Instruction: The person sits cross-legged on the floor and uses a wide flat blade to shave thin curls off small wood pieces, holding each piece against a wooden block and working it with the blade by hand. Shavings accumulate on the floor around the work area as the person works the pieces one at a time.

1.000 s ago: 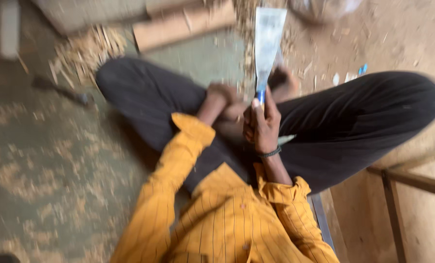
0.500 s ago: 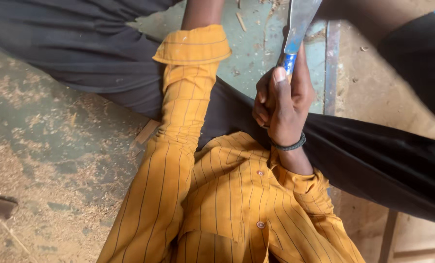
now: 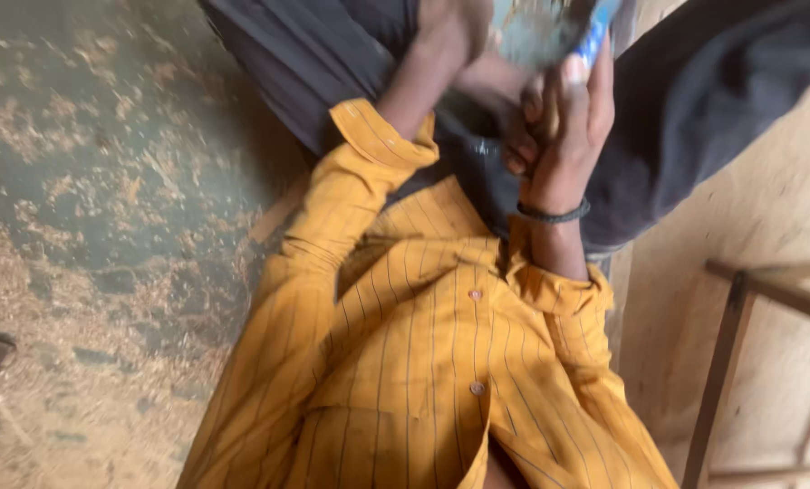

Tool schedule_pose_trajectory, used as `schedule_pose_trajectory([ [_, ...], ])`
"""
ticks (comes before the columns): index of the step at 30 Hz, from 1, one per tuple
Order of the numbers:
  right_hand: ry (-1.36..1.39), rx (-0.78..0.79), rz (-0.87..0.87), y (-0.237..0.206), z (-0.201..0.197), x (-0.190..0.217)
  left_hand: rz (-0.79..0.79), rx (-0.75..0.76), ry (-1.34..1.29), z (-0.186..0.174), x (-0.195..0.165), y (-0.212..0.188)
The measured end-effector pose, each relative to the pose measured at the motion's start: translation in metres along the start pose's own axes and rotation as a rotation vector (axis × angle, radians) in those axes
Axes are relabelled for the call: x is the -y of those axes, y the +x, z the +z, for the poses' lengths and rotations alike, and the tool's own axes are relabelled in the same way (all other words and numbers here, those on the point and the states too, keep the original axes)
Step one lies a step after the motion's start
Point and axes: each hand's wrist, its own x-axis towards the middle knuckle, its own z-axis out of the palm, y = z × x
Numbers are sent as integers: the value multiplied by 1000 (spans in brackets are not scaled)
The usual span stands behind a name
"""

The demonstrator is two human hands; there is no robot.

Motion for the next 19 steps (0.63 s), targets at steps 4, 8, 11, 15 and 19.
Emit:
schedule_pose_trajectory([
  [4,-40,0,37,30,3,2,-13,-7,-50,-13,12,-7],
  [8,-54,-34,146,79,7,-9,-55,14,-248,-38,31,-27],
  [11,-82,6,177,119,1,-18,-226,-72,-663,-55,35,-26],
  [15,-144,46,272,158,-26,-39,-307,-235,-947,-57,46,4],
  [19,-299,60,322,206,-49,-75,-537,-224,-1227,-58,67,31],
])
